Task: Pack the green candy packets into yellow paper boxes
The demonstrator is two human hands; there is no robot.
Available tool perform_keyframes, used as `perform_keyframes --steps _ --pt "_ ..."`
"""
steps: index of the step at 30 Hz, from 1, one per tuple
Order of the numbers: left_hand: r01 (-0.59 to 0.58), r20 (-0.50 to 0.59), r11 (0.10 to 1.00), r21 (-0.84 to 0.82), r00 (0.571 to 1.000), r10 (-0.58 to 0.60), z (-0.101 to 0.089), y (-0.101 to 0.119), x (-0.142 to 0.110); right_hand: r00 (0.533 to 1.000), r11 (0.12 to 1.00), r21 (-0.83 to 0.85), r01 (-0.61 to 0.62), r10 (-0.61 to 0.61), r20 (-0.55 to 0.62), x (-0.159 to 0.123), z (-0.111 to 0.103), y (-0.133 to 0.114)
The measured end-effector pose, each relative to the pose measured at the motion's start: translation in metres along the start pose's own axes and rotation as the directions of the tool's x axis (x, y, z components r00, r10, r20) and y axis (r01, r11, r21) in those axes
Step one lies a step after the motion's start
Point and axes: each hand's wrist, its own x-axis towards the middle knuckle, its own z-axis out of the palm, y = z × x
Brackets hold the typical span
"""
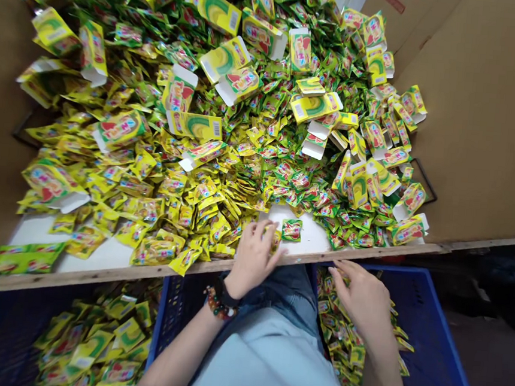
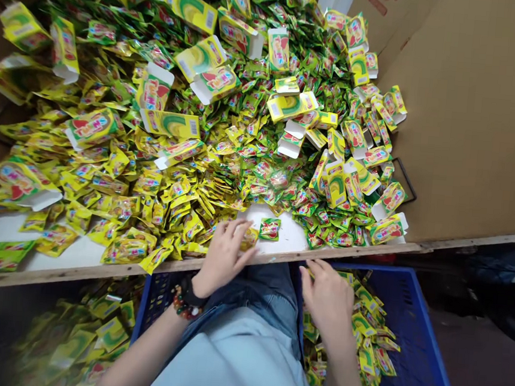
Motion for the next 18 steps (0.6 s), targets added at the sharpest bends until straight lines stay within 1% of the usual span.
perform_keyframes --steps 1,2,4,5,6,8,9,11,13,15,16,18 --pt "0.048 0.044 0.995 0.089 0.998 -0.052 -0.003 -0.004 0.003 1.000 0.999 -0.051 -0.013 0.014 0.012 0.003 0.001 0.007" --pt "0.071 0.088 0.984 0.165 0.992 -0.087 -0.005 -0.008 0.007 1.000 0.998 -0.060 0.003 -0.002 0.020 0.009 0.007 0.010" --pt "0.065 0.156 0.963 0.261 0.982 -0.108 -0.007 -0.010 0.013 0.996 0.996 -0.003 0.085 -0.085 0.032 0.027 0.030 0.006" --pt "0.057 0.171 0.957 0.283 0.979 -0.109 -0.008 -0.010 0.015 0.992 0.992 0.011 0.122 -0.123 0.032 0.038 0.044 0.000" --pt "0.058 0.170 0.954 0.293 0.979 -0.112 -0.008 -0.009 0.016 0.991 0.991 -0.002 0.133 -0.133 0.034 0.049 0.058 -0.007" --pt "0.081 0.146 0.962 0.259 0.982 -0.121 -0.010 -0.009 0.016 0.994 0.994 -0.054 0.099 -0.097 0.041 0.065 0.080 -0.018" --pt "0.095 0.128 0.973 0.209 0.984 -0.124 -0.011 -0.010 0.015 0.996 0.995 -0.068 0.071 -0.068 0.052 0.071 0.087 -0.021" --pt "0.130 0.070 0.990 0.058 0.988 -0.134 -0.013 -0.015 0.013 0.997 0.999 -0.032 0.032 -0.029 0.075 0.075 0.092 -0.020" --pt "0.167 -0.014 0.981 -0.096 0.985 -0.169 -0.013 -0.022 0.012 0.995 0.994 0.105 0.029 -0.039 0.093 0.074 0.089 -0.013" --pt "0.201 -0.094 0.960 -0.196 0.971 -0.222 -0.013 -0.028 0.013 0.992 0.945 0.326 0.008 -0.049 0.119 0.072 0.082 -0.006" --pt "0.213 -0.117 0.950 -0.226 0.963 -0.244 -0.013 -0.029 0.015 0.988 0.890 0.455 -0.021 -0.050 0.143 0.070 0.079 -0.003" --pt "0.218 -0.123 0.934 -0.284 0.957 -0.261 -0.013 -0.027 0.018 0.982 0.737 0.669 -0.090 -0.046 0.182 0.068 0.072 -0.004"
